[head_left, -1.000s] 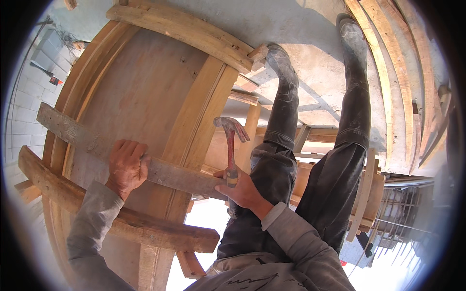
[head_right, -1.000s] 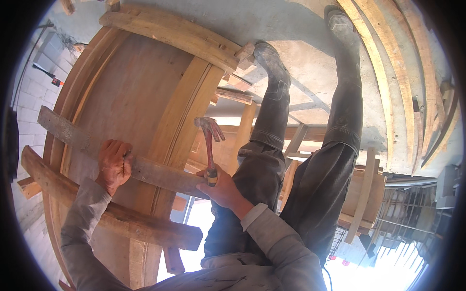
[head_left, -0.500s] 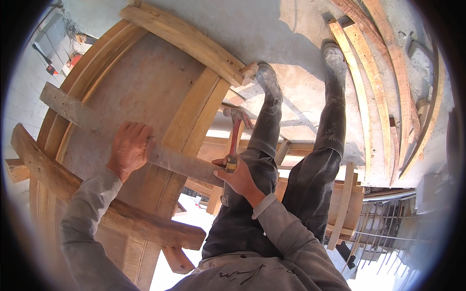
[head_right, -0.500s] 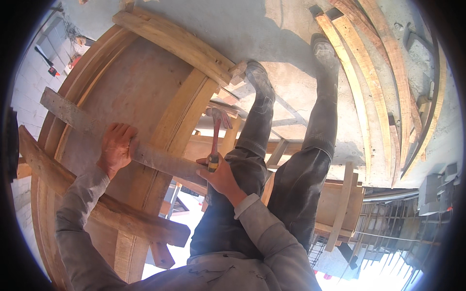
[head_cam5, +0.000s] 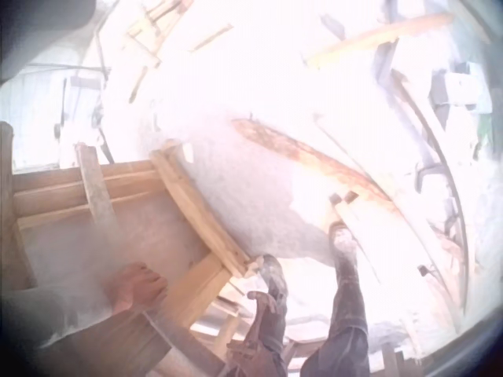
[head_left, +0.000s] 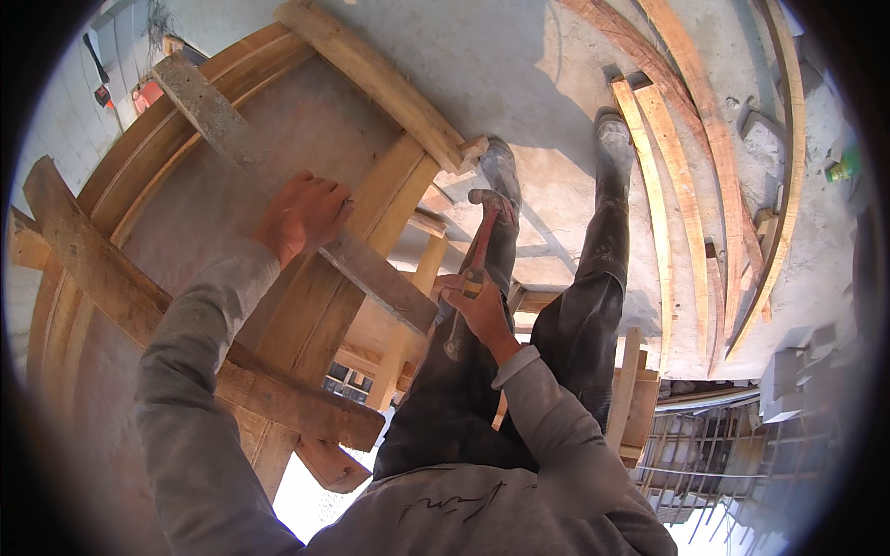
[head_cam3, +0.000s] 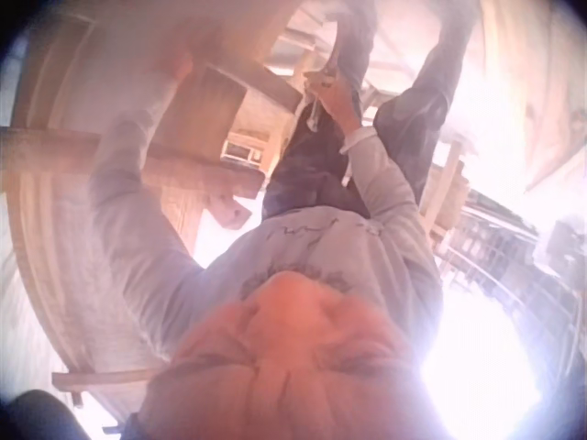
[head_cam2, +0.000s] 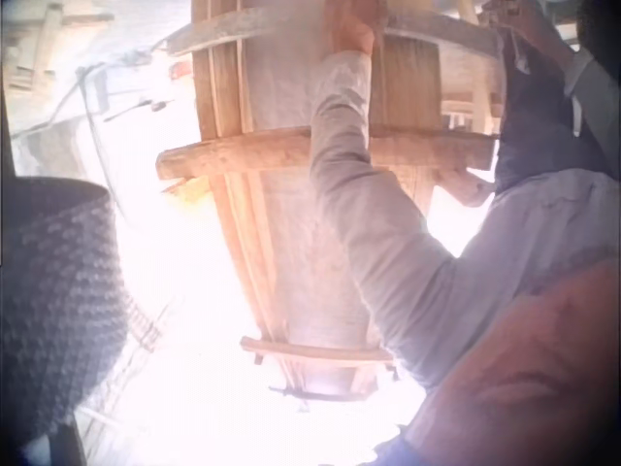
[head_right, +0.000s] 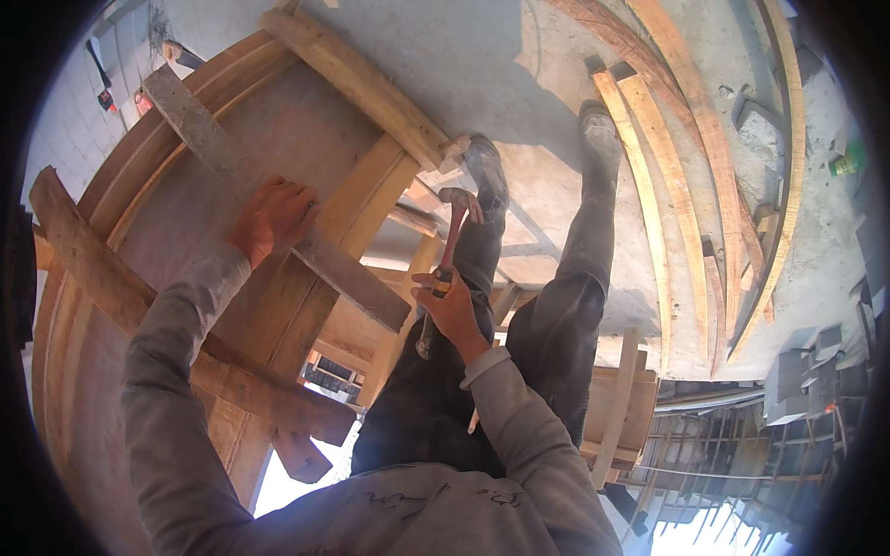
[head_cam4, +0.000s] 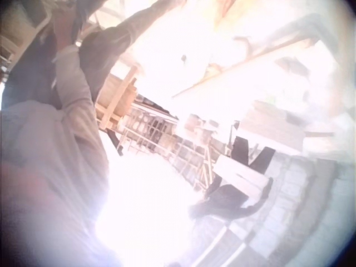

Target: The person assembles a wooden structure by positioning planks and hammering nails into place. They repeatedly pick up nails from a pink bucket and secure wooden pieces together using a hammer.

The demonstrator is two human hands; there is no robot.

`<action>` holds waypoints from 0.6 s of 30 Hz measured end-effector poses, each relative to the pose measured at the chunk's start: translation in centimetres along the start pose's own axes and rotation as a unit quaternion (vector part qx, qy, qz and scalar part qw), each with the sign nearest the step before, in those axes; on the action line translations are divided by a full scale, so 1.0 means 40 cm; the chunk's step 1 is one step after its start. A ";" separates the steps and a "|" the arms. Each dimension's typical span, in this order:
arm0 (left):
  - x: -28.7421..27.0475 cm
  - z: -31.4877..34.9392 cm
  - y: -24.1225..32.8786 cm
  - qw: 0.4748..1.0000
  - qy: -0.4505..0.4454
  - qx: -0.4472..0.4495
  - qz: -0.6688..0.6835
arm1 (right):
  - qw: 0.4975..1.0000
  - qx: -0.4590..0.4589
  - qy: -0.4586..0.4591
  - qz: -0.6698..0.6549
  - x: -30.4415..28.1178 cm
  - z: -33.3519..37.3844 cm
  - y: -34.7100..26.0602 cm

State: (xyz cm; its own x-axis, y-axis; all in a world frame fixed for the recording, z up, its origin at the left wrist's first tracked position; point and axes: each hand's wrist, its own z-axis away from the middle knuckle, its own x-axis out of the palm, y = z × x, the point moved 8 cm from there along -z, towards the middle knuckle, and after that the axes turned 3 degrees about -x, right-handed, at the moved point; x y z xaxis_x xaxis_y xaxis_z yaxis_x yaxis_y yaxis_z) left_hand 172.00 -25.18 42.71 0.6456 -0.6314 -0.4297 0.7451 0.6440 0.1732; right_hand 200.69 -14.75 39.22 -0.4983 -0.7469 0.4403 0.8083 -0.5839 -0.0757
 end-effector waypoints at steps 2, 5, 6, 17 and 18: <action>0.000 -0.004 -0.002 1.000 0.017 0.016 -0.007 | 1.000 -0.008 0.014 -0.002 -0.011 0.022 -0.018; -0.014 -0.047 -0.004 0.999 0.015 0.027 -0.011 | 0.998 -0.032 0.038 0.037 -0.036 0.036 -0.046; -0.030 -0.066 -0.002 0.999 0.039 0.032 -0.008 | 0.997 -0.034 0.049 0.058 -0.047 0.047 -0.071; -0.093 -0.182 0.142 0.995 0.089 0.020 0.049 | 0.995 -0.098 0.030 0.023 -0.100 0.090 -0.153; -0.082 -0.190 0.142 0.995 0.087 0.020 0.047 | 0.994 -0.105 0.021 0.016 -0.092 0.081 -0.160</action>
State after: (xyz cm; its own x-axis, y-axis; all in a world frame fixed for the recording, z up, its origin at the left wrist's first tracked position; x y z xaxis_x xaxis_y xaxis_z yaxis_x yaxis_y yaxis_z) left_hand 172.84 -16.17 38.39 0.6770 -0.4825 -0.5558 0.6910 0.6767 0.2541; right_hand 198.36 -7.23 40.97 -0.4905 -0.7759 0.3966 0.7421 -0.6105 -0.2766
